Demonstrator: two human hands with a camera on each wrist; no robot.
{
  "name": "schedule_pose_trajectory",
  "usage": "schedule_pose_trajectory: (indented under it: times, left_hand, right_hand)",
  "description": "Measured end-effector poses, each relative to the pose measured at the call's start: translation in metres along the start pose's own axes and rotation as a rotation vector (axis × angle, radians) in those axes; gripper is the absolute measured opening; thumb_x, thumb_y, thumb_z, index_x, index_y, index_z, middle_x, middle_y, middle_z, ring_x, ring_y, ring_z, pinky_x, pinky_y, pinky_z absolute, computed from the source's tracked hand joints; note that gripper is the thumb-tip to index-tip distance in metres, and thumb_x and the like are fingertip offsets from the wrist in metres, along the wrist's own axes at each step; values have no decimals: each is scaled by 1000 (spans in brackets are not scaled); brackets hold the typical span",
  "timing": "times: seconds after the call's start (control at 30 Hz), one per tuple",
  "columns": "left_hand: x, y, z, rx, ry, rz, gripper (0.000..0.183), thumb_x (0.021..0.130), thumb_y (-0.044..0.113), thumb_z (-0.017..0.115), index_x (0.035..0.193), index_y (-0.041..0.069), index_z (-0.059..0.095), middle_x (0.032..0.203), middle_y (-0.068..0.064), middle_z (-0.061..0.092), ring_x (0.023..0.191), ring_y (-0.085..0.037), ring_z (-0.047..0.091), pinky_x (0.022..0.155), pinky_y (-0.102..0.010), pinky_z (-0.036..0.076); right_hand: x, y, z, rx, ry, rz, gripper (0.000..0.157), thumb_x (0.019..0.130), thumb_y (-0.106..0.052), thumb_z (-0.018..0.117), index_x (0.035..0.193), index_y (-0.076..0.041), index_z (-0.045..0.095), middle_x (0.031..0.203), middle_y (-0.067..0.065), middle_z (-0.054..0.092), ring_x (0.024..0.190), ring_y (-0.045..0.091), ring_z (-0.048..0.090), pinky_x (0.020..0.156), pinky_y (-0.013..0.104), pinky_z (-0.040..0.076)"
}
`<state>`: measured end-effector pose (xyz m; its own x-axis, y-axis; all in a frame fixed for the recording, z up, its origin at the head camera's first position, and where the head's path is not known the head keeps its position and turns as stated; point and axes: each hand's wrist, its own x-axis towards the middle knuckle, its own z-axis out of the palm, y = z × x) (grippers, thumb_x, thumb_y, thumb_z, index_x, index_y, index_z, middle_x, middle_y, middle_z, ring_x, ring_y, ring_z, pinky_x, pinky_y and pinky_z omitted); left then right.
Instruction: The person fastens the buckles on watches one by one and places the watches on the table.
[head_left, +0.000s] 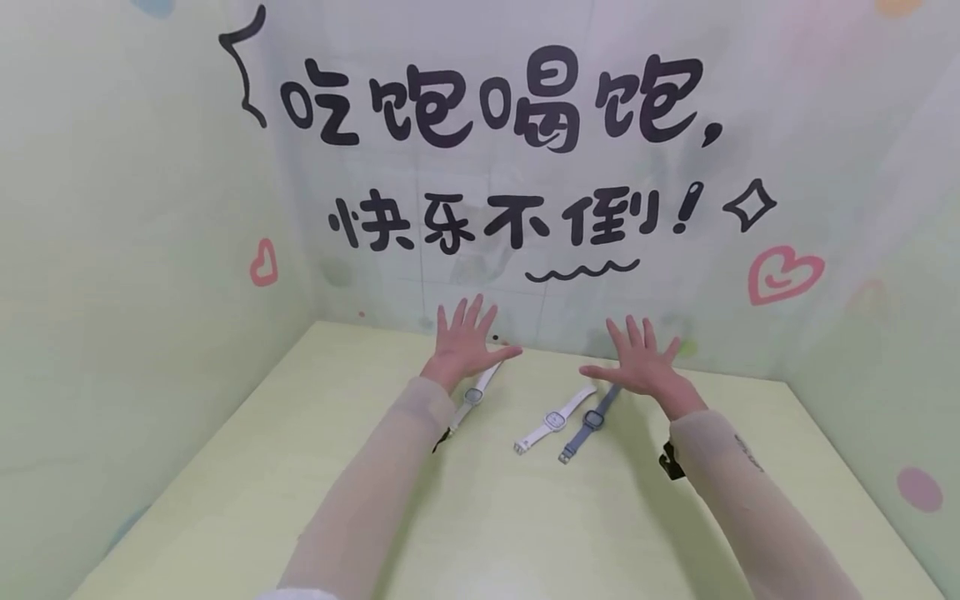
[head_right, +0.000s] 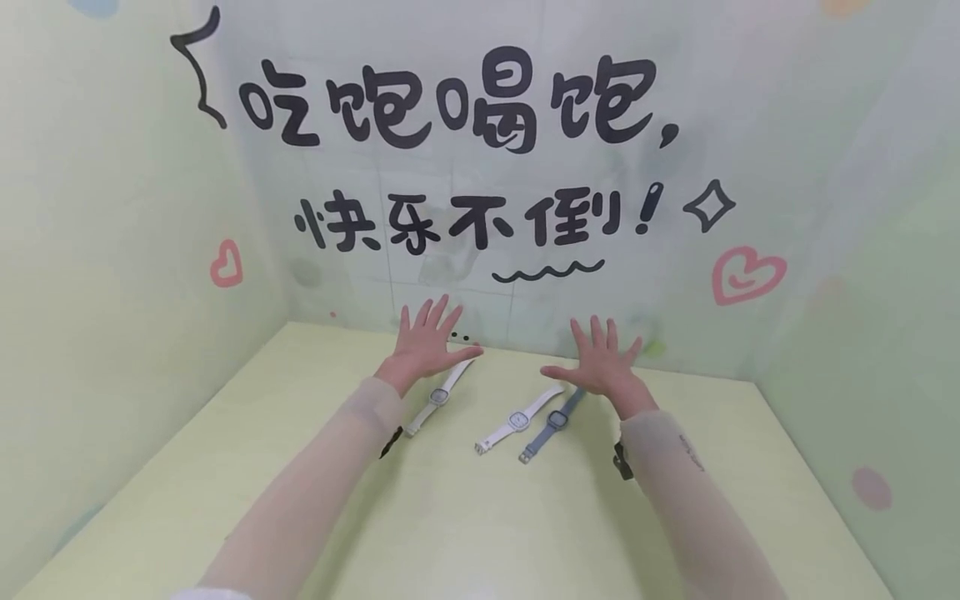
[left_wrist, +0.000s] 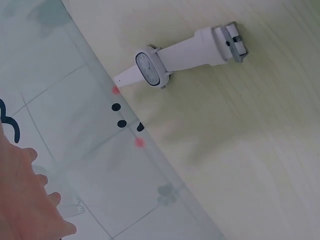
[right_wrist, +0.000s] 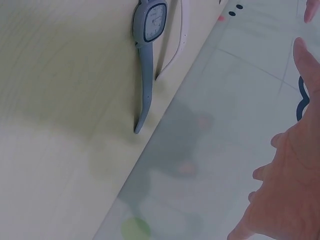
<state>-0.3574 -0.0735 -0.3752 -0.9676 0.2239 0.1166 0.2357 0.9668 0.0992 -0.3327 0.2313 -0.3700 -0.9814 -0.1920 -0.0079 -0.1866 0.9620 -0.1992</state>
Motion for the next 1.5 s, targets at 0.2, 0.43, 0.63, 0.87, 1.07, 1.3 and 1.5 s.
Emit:
schedule_pose_trajectory:
  times: [0.2,0.43,0.63,0.87,1.07,1.3,1.5]
  left_hand:
    - [-2,0,-2,2,3,10,97,86,83,39,161,24,17,170,-6,4,156,-35,6,123,-63,-2]
    - [-2,-2,1,14,-11,5,97,87,82,38,161,23,18,170,-7,5,156,-35,7,124,-63,-1]
    - [-1,-5,6,9,-20,-3,97,87,82,40,161,24,16,170,-7,3,157,-35,5,124,-62,-2]
    - [2,-8,15,14,-37,-11,96,87,82,38,161,24,14,170,-6,1,157,-34,3,124,-62,-3]
    - [0,-8,17,-2,-36,-9,96,88,80,40,161,24,15,170,-7,1,157,-35,4,124,-62,-3]
    - [-2,-9,17,-27,-31,-11,95,88,79,43,161,23,17,170,-7,5,157,-34,4,124,-61,-3]
    - [0,-10,22,-30,-48,-16,96,87,79,43,161,23,16,170,-7,4,157,-34,3,124,-61,-4]
  right_hand:
    - [1,2,2,0,-3,3,110,84,-78,51,161,-15,6,166,25,-4,151,51,-10,105,84,-10]
    - [0,2,2,14,-18,8,108,85,-75,53,161,-14,6,166,25,-5,151,50,-11,106,83,-11]
    - [0,6,2,26,-17,2,106,86,-74,52,161,-14,7,166,26,-4,151,51,-10,107,83,-10]
    - [-3,11,5,50,-8,5,107,85,-73,55,160,-12,10,165,27,-1,150,52,-9,106,83,-11]
    - [-5,13,6,54,-11,16,106,85,-71,56,160,-11,11,165,28,2,150,51,-7,107,83,-8]
    - [-8,14,5,41,-25,19,104,87,-68,58,160,-9,12,164,30,5,150,53,-3,106,85,-5]
    - [-9,23,11,53,-20,21,104,87,-66,60,159,-8,12,164,30,7,149,54,-4,105,85,-6]
